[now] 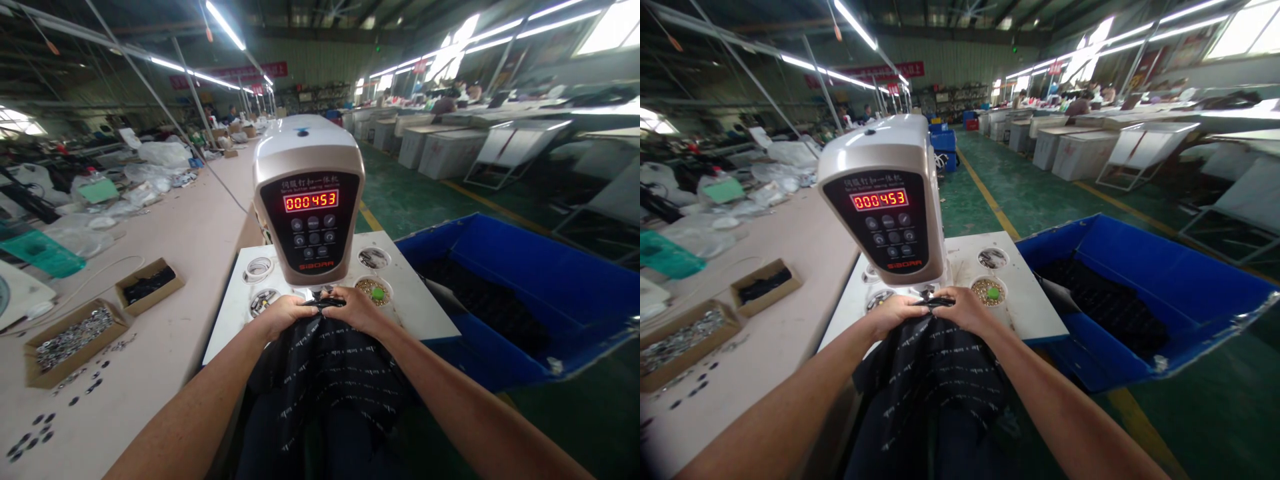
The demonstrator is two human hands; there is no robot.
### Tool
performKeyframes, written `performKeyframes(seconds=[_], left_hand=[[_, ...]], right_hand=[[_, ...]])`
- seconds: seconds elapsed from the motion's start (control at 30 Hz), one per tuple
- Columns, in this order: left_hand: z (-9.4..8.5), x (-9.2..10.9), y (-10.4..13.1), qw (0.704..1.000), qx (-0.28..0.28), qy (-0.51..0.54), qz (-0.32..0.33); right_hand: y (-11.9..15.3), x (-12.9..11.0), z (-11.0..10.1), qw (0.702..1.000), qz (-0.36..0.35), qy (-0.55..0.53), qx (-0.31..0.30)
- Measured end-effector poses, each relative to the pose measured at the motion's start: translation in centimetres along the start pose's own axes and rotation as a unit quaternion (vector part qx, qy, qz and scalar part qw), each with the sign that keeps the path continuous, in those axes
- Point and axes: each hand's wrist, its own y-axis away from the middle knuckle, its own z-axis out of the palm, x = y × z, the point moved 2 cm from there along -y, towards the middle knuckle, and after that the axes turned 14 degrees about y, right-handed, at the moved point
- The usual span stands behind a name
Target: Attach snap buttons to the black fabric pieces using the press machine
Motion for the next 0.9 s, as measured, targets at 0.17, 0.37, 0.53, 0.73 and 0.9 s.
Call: performKeyframes(seconds=[0.17,0.37,0.53,0.73,0.9], left_hand=[[0.2,0.1,0.3,1.000,0.010,-0.009,0.022],[0.4,0.0,0.0,0.999,0.022,0.002,0.034],[0.4,0.3,-0.4,0.999,0.031,0.009,0.034],[0.3,0.1,-0.7,0.999,0.037,0.021,0.018],[0.3,-0.1,-0.6,0.999,0.032,0.015,0.015]], right_hand=[[-0.3,0.6,0.3,0.997,0.015,-0.072,-0.019],[-0.7,0.6,0.5,0.994,0.042,-0.099,-0.025],[-1.1,0.3,0.5,0.991,0.058,-0.117,-0.034],[-1.2,-0.3,0.0,0.996,0.058,-0.053,-0.036],[-1.0,-0.4,0.0,0.997,0.051,-0.048,-0.027]])
